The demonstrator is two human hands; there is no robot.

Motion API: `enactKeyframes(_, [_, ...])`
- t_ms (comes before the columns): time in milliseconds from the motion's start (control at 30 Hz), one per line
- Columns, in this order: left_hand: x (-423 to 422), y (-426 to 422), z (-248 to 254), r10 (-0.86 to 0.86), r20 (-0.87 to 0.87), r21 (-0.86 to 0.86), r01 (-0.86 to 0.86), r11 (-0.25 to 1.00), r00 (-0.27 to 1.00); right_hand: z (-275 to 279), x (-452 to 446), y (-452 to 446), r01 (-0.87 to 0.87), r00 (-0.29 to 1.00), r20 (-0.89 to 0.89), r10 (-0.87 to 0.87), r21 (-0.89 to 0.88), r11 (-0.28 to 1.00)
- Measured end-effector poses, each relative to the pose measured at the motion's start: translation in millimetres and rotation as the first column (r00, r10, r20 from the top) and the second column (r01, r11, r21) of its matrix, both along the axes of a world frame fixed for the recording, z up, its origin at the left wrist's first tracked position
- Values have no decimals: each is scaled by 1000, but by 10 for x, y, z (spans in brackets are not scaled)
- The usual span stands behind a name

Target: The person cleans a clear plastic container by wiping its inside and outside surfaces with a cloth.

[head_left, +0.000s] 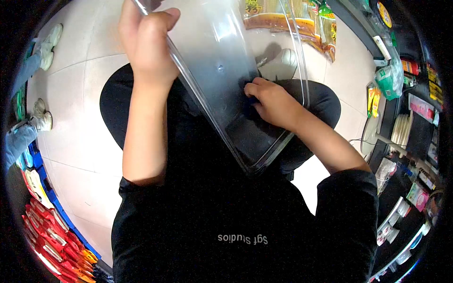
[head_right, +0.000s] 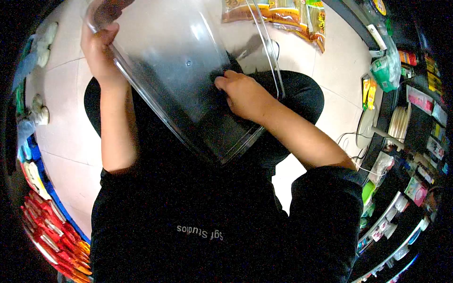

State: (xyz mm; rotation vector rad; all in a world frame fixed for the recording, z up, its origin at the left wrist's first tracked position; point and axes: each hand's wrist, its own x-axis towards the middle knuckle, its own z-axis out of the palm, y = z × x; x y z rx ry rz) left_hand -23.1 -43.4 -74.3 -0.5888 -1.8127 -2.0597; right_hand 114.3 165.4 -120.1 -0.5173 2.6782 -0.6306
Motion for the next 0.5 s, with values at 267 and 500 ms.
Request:
enactKeyframes(267, [11, -67, -20, -52, 58, -13, 53, 999, 997, 256, -670, -124, -10, 779, -576, 246, 381, 925])
enactKeyframes(500, [34, -44, -22, -75, -97, 52, 81, 995, 992, 493, -988, -240, 0, 750, -560, 351, 530, 848])
